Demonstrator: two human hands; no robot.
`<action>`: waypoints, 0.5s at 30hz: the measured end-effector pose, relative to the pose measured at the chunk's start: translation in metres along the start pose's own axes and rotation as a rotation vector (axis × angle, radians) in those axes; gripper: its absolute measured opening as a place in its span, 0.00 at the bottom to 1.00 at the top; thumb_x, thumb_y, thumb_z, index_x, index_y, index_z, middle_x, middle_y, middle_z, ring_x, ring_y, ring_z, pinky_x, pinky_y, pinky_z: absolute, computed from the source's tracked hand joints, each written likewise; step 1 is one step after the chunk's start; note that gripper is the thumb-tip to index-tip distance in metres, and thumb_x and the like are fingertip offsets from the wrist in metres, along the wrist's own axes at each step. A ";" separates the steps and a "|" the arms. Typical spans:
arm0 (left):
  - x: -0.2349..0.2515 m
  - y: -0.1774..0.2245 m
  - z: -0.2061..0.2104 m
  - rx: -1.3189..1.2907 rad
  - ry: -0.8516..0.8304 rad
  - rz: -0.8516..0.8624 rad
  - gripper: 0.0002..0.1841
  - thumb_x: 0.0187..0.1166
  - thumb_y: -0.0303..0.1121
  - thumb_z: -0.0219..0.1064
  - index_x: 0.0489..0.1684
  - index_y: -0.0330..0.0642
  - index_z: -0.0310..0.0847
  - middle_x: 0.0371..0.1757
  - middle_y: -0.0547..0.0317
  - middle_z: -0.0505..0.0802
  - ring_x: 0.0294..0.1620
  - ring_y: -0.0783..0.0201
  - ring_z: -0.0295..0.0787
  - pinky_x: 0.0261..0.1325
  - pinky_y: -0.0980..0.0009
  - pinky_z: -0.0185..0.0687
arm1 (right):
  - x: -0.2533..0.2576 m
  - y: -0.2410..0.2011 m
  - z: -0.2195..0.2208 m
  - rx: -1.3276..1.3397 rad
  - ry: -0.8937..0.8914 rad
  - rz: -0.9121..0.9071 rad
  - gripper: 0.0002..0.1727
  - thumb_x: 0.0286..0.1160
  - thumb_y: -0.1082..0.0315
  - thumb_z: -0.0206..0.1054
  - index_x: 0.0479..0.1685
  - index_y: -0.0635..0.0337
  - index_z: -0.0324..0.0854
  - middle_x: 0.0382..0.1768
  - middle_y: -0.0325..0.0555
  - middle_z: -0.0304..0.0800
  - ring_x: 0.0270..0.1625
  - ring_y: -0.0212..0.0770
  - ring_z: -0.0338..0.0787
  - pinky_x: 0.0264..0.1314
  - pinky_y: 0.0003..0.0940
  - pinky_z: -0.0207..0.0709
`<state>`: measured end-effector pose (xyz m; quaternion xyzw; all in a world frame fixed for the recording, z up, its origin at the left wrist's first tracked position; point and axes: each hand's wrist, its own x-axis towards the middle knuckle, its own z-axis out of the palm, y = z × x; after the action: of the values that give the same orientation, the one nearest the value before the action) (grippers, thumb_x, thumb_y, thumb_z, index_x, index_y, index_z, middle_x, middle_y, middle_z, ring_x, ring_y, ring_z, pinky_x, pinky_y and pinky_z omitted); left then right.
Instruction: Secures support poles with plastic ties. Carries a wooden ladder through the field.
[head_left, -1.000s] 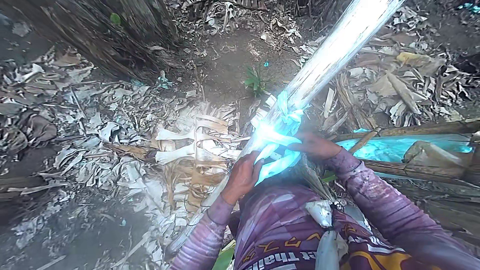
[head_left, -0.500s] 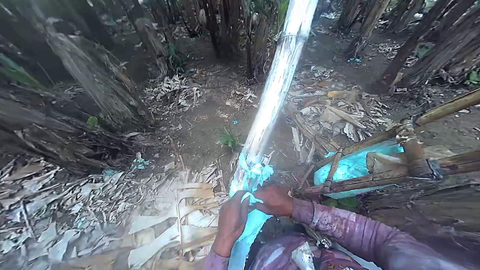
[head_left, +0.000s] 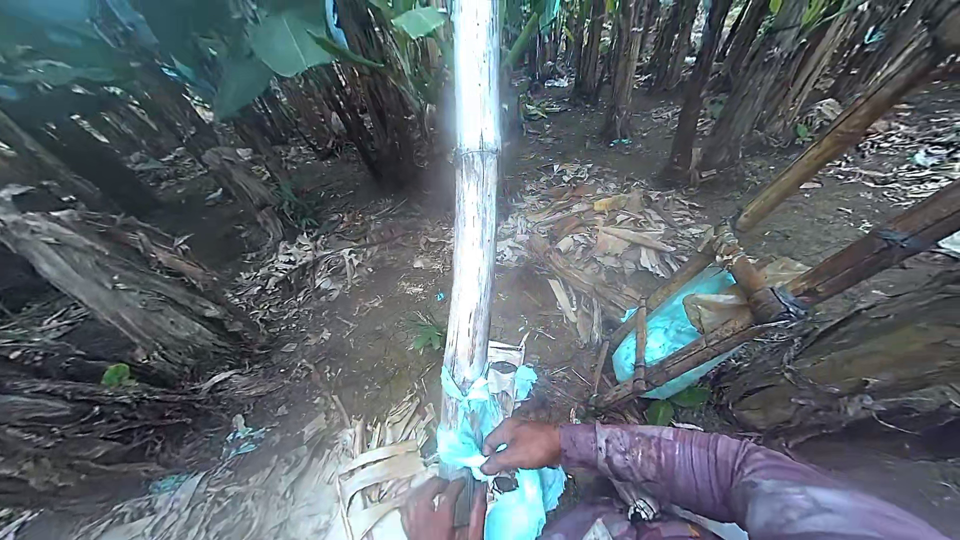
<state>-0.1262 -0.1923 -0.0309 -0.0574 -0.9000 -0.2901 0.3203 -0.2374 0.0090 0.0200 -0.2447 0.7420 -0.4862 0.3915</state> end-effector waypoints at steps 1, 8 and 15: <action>-0.006 -0.001 0.005 0.016 -0.056 -0.001 0.21 0.63 0.53 0.75 0.33 0.41 0.94 0.39 0.44 0.90 0.47 0.43 0.87 0.59 0.46 0.79 | 0.001 0.000 0.002 0.047 -0.017 0.018 0.16 0.84 0.61 0.65 0.34 0.66 0.81 0.28 0.45 0.79 0.33 0.36 0.77 0.41 0.39 0.72; -0.015 -0.009 0.016 -0.110 -0.170 -0.019 0.15 0.70 0.41 0.67 0.24 0.38 0.93 0.32 0.50 0.92 0.40 0.51 0.90 0.50 0.55 0.85 | 0.002 -0.009 0.008 -0.067 -0.016 -0.129 0.16 0.83 0.61 0.69 0.45 0.70 0.86 0.41 0.55 0.90 0.47 0.43 0.87 0.57 0.46 0.78; 0.014 -0.058 0.011 0.027 -0.230 -0.117 0.22 0.77 0.42 0.54 0.24 0.32 0.87 0.30 0.44 0.90 0.37 0.45 0.91 0.43 0.46 0.86 | 0.002 0.032 0.006 -0.152 0.243 -0.232 0.16 0.85 0.64 0.65 0.57 0.70 0.86 0.51 0.60 0.93 0.56 0.49 0.92 0.67 0.51 0.81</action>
<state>-0.1596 -0.2349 -0.0574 -0.0336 -0.9364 -0.2878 0.1981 -0.2327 0.0170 -0.0113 -0.2969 0.7852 -0.4966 0.2207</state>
